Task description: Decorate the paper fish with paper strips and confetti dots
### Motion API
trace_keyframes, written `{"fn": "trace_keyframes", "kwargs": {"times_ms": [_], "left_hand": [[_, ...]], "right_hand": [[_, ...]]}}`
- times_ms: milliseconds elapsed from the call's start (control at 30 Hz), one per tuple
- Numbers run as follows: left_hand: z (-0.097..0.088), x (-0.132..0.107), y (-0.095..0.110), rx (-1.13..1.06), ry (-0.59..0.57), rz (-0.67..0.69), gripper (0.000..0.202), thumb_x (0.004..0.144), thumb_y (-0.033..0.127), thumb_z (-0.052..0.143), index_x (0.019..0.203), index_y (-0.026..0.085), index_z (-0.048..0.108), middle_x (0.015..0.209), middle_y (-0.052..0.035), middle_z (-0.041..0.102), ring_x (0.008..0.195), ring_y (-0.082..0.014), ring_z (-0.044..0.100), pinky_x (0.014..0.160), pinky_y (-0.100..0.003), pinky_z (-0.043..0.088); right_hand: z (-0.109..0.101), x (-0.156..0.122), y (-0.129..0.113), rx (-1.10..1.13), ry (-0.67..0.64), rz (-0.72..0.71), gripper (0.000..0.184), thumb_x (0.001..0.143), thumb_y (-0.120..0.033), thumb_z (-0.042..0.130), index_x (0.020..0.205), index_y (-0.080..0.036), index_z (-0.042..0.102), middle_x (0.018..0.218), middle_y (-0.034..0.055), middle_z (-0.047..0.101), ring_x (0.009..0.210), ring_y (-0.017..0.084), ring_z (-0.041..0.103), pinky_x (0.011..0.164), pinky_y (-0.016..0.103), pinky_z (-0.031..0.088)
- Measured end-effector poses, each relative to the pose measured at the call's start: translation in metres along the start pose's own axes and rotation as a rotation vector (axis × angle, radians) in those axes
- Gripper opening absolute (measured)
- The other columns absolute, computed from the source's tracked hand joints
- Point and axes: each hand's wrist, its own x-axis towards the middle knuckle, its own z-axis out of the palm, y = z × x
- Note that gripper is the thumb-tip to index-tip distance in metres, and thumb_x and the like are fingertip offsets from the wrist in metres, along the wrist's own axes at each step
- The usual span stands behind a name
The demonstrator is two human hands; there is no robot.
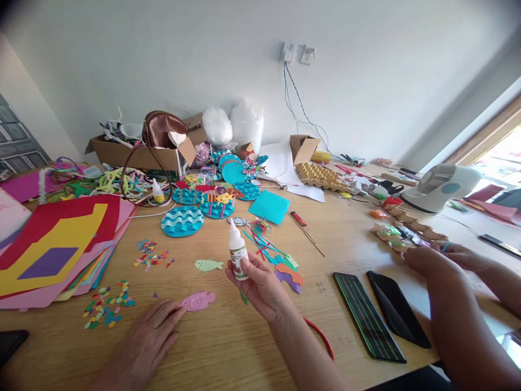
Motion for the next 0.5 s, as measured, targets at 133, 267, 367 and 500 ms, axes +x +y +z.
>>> {"fn": "trace_keyframes", "kwargs": {"times_ms": [133, 267, 367, 500], "left_hand": [[0.0, 0.001, -0.002, 0.043, 0.038, 0.04, 0.031, 0.086, 0.024, 0.039, 0.114, 0.023, 0.051, 0.105, -0.0002, 0.06, 0.097, -0.016, 0.054, 0.083, -0.027, 0.045], [-0.001, 0.006, -0.005, 0.048, 0.103, 0.082, 0.029, 0.084, 0.022, 0.04, 0.109, 0.021, 0.055, 0.1, -0.0009, 0.062, 0.092, -0.015, 0.055, 0.079, -0.025, 0.046], [0.004, 0.007, -0.01, 0.07, 0.153, 0.12, 0.028, 0.083, 0.021, 0.04, 0.105, 0.021, 0.057, 0.096, -0.0013, 0.063, 0.09, -0.0147, 0.055, 0.077, -0.024, 0.046], [0.02, 0.0, -0.022, 0.121, 0.177, 0.203, 0.029, 0.079, 0.018, 0.043, 0.102, 0.021, 0.06, 0.094, -0.0007, 0.064, 0.087, -0.015, 0.056, 0.074, -0.023, 0.047]], "right_hand": [[0.003, 0.023, -0.024, -0.12, -0.045, -0.049, 0.027, 0.066, -0.027, 0.07, 0.091, -0.02, 0.062, 0.088, 0.0009, 0.063, 0.082, 0.013, 0.06, 0.084, 0.033, 0.046], [-0.003, 0.071, -0.048, -0.349, -0.028, -0.241, 0.031, 0.064, -0.03, 0.07, 0.092, -0.024, 0.06, 0.082, -0.0025, 0.062, 0.072, 0.01, 0.058, 0.071, 0.025, 0.046], [-0.016, 0.114, -0.061, -0.521, 0.068, -0.346, 0.034, 0.058, -0.032, 0.072, 0.087, -0.021, 0.057, 0.082, -0.001, 0.063, 0.072, 0.012, 0.058, 0.069, 0.026, 0.045], [-0.041, 0.168, -0.067, -0.768, 0.202, -0.388, 0.039, 0.058, -0.035, 0.067, 0.091, -0.021, 0.053, 0.087, 0.0016, 0.062, 0.076, 0.016, 0.06, 0.068, 0.032, 0.046]]}}
